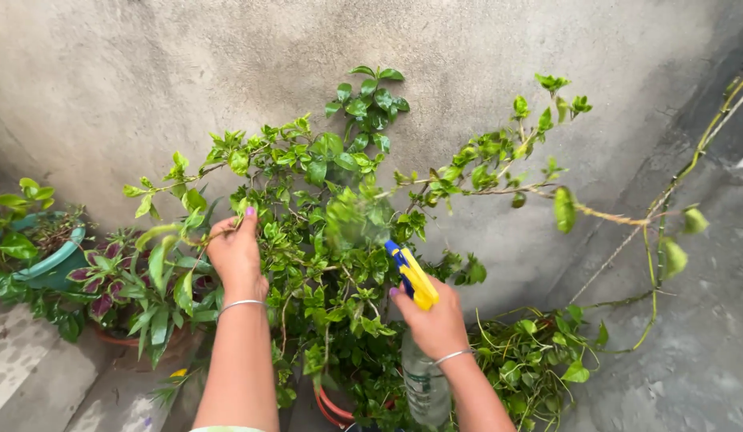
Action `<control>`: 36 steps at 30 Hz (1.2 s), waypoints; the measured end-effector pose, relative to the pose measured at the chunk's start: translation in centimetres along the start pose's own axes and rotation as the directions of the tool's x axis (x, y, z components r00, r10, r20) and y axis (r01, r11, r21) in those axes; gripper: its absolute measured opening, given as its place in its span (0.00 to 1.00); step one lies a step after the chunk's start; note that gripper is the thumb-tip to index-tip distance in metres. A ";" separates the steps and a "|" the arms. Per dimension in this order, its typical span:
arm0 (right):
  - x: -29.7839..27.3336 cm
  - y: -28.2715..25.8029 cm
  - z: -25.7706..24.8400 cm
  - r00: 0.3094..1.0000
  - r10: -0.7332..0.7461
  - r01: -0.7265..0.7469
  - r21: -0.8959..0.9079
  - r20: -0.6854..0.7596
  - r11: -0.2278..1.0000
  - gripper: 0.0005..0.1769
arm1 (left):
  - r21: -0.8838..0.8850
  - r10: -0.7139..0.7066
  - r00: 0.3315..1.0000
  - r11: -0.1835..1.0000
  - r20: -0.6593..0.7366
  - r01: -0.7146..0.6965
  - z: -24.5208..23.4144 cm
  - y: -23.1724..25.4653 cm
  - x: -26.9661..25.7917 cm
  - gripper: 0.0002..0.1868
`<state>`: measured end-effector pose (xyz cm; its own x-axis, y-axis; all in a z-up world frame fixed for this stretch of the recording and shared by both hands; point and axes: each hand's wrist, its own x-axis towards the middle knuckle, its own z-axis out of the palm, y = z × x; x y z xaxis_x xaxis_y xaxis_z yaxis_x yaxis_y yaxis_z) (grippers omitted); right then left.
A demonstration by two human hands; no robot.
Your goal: Watering and tending to various potted plants using a spray bottle.
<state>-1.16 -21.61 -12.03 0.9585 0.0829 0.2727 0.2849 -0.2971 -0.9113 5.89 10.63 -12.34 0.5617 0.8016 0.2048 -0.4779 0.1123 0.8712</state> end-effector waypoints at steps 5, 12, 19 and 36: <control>-1.0 -4.3 0.5 0.997 -0.067 0.068 -0.009 0.035 0.998 0.13 | 0.163 -0.233 0.962 0.953 -0.143 0.256 1.2 4.1 -2.0 0.14; -3.2 -6.6 3.4 0.994 -0.095 0.088 0.101 0.059 0.991 0.15 | 0.090 -0.291 0.952 0.955 0.094 0.283 -0.8 2.4 -1.3 0.12; -5.4 -8.3 5.2 0.997 0.059 -0.063 -0.130 -0.041 0.990 0.11 | 0.084 -0.304 0.934 0.953 0.187 0.293 -2.7 0.3 -0.3 0.11; -7.3 -5.5 6.3 0.968 0.059 -0.076 -0.061 -0.243 0.995 0.12 | 0.192 -0.477 0.845 0.877 0.241 0.440 -3.3 3.9 -2.4 0.13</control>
<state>-9.70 -14.59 -10.96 0.9437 -0.1684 0.2848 0.2101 -0.3602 -0.9089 0.43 11.11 -10.92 0.8654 0.4826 -0.1347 -0.0422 0.3381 0.9402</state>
